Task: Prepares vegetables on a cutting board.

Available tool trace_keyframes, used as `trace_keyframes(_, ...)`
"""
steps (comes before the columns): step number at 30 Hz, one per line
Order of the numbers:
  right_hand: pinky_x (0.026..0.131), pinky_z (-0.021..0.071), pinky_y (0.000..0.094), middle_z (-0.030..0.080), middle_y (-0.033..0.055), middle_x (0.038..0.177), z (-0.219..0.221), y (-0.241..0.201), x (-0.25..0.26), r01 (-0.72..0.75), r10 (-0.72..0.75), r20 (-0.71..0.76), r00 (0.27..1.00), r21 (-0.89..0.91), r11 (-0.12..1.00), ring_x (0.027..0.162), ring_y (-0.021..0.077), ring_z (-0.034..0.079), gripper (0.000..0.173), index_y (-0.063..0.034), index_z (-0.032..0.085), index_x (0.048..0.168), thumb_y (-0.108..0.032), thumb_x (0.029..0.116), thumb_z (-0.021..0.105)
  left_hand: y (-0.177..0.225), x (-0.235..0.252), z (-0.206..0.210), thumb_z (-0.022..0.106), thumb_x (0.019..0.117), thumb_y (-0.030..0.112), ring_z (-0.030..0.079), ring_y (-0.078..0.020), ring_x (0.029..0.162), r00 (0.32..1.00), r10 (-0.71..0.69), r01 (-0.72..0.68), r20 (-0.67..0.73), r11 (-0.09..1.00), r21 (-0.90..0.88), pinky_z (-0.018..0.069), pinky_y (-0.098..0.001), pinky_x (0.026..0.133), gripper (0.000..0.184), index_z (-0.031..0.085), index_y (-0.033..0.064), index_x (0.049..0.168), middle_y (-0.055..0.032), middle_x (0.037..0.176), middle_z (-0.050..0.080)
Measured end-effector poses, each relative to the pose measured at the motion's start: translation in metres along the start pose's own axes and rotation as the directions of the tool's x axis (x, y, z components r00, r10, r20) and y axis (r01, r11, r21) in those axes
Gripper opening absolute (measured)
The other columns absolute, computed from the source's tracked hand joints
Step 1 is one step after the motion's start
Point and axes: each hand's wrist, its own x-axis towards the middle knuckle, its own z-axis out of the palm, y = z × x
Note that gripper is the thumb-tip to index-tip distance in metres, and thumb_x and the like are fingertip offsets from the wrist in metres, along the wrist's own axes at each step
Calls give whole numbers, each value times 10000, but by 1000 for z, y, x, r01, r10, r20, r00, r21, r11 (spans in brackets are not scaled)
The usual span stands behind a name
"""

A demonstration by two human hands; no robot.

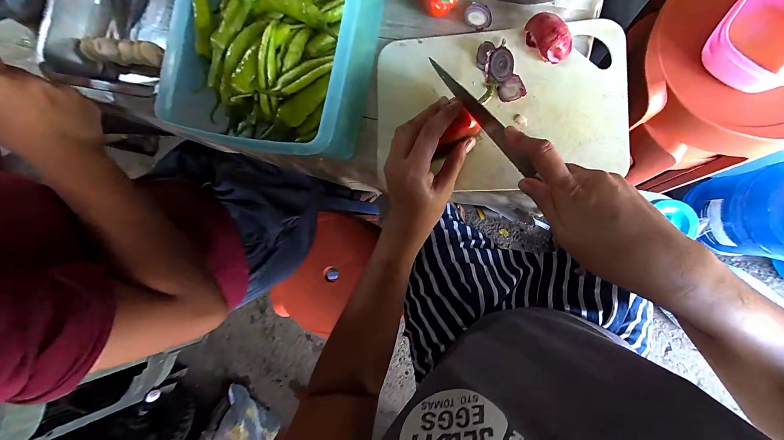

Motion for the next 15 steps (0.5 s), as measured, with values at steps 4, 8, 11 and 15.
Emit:
trace_keyframes(4,464,461,402,567,116,754,-2,-9,-7,-4,0,-23,1000,-153,988,552,298,586,512,-162,350,1606,-258,1112,436,0,1,0,705,972,155,627,-274,1207,1000,-26,26,9,1000,13,491,-354,1028,363,673,10,1303,-201,1304,664)
trace_keyframes(8,445,441,380,547,118,752,-3,-15,0,-35,44,36,998,-212,977,532,282,572,532,-161,339,1611,-272,1105,460,2,2,-1,699,974,160,623,-278,1203,998,-59,59,31,998,7,478,-362,1032,365,671,17,1309,-197,1300,665)
trace_keyframes(11,467,441,380,534,109,743,-5,-16,5,-41,58,91,994,-189,981,560,285,571,548,-155,297,1626,-277,1112,443,3,1,-2,709,968,167,620,-262,1214,997,-69,69,32,998,-9,478,-349,1035,373,671,12,1305,-184,1311,666)
trace_keyframes(15,429,418,353,533,94,718,-7,-15,0,-36,58,100,993,-208,978,511,256,554,562,-148,313,1623,-242,1095,481,3,1,-2,722,956,145,623,-257,1219,997,-67,69,36,997,-34,481,-344,1040,354,679,-3,1274,-181,1295,675)
